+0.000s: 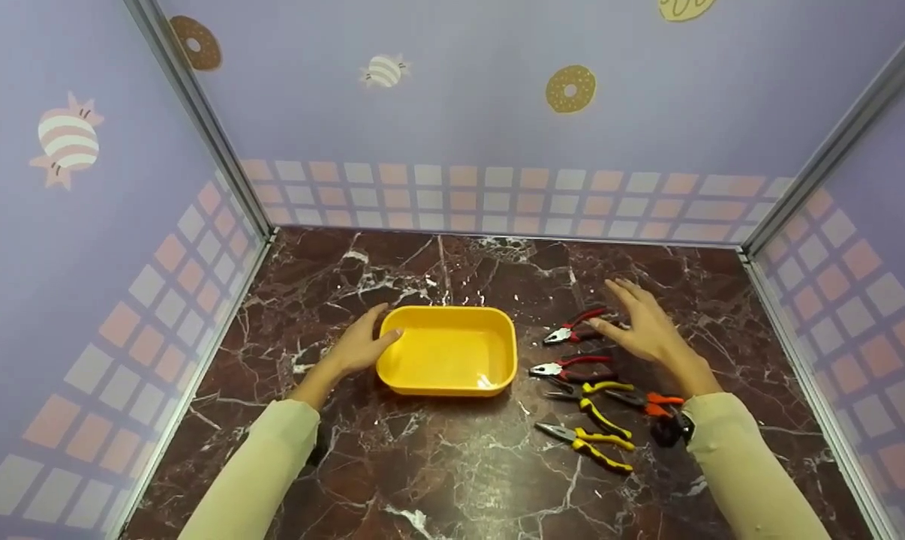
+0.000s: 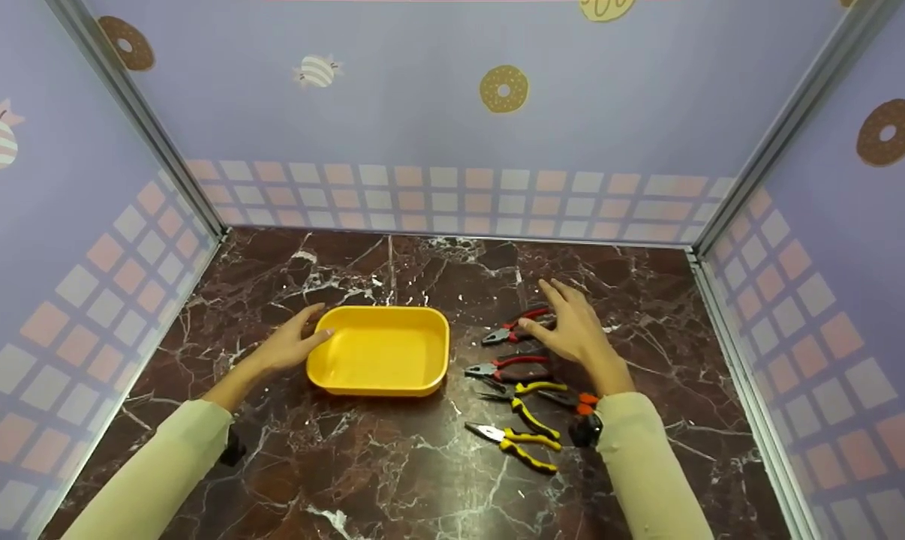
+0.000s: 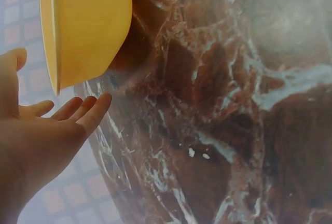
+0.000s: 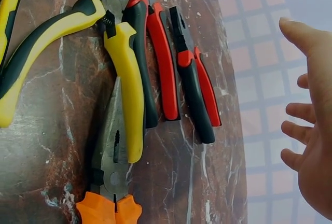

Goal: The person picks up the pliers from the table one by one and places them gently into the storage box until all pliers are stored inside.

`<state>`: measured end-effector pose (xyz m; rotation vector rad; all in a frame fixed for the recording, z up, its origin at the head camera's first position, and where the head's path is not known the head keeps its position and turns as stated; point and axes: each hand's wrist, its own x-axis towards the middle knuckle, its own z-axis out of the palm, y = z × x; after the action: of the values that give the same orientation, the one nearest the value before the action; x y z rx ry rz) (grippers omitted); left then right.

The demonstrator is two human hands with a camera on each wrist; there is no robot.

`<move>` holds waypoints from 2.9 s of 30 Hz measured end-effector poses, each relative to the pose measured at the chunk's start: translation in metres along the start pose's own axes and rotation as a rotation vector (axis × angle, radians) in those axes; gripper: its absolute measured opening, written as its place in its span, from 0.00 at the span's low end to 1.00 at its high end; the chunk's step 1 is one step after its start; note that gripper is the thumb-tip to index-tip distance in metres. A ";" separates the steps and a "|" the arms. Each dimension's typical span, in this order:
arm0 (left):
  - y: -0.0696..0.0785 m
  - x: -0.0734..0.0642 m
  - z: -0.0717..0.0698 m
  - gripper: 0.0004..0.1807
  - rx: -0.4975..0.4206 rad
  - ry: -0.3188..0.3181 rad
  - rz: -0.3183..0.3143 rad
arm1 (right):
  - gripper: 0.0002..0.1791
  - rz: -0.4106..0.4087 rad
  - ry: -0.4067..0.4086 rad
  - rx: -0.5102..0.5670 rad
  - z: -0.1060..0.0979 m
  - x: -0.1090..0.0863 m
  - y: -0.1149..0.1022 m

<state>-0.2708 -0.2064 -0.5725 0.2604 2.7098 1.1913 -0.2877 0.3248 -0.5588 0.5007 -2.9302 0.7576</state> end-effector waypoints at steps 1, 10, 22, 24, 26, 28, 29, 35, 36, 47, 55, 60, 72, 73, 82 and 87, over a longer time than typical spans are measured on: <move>-0.001 0.000 0.001 0.40 -0.016 0.002 0.000 | 0.49 -0.006 0.001 0.000 0.001 0.000 0.000; -0.005 -0.005 0.010 0.31 -0.113 0.016 -0.057 | 0.47 -0.037 -0.002 -0.010 0.005 -0.002 0.001; -0.007 -0.008 0.008 0.26 -0.258 -0.056 -0.111 | 0.49 -0.016 -0.053 -0.029 0.014 -0.003 0.005; -0.008 -0.010 0.006 0.26 -0.284 -0.065 -0.120 | 0.51 -0.003 -0.070 -0.038 0.016 -0.002 0.004; -0.008 -0.010 0.005 0.26 -0.298 -0.071 -0.116 | 0.52 0.001 -0.084 -0.044 0.018 -0.001 0.004; -0.008 -0.011 0.005 0.25 -0.308 -0.072 -0.104 | 0.52 0.002 -0.089 -0.044 0.019 0.000 0.005; -0.008 -0.011 0.005 0.25 -0.316 -0.073 -0.098 | 0.52 0.003 -0.090 -0.041 0.019 0.000 0.006; -0.007 -0.013 0.004 0.26 -0.395 -0.108 -0.134 | 0.52 0.006 -0.086 -0.032 0.023 0.000 0.011; -0.007 -0.013 0.004 0.26 -0.406 -0.111 -0.142 | 0.52 0.006 -0.087 -0.032 0.025 0.000 0.011; -0.009 -0.010 0.007 0.26 -0.410 -0.110 -0.170 | 0.50 0.022 -0.103 -0.027 0.036 0.002 0.014; -0.010 -0.010 0.010 0.26 -0.439 -0.094 -0.204 | 0.50 0.008 -0.099 -0.023 0.042 0.002 0.016; -0.010 -0.010 0.008 0.27 -0.475 -0.123 -0.216 | 0.50 0.027 -0.122 -0.013 0.044 0.001 0.018; -0.010 -0.010 0.004 0.29 -0.587 -0.195 -0.231 | 0.43 -0.016 -0.142 0.014 0.052 0.001 0.018; -0.010 -0.010 0.004 0.29 -0.589 -0.197 -0.235 | 0.42 -0.020 -0.140 0.013 0.052 0.001 0.018; -0.010 -0.009 0.007 0.29 -0.610 -0.195 -0.256 | 0.39 -0.013 -0.143 -0.039 0.051 0.002 0.016; -0.012 -0.010 0.006 0.29 -0.639 -0.185 -0.282 | 0.39 -0.002 -0.158 -0.090 0.049 0.003 0.015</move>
<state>-0.2610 -0.2117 -0.5845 -0.0935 1.9915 1.7425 -0.2952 0.3125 -0.6077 0.5799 -3.0910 0.6082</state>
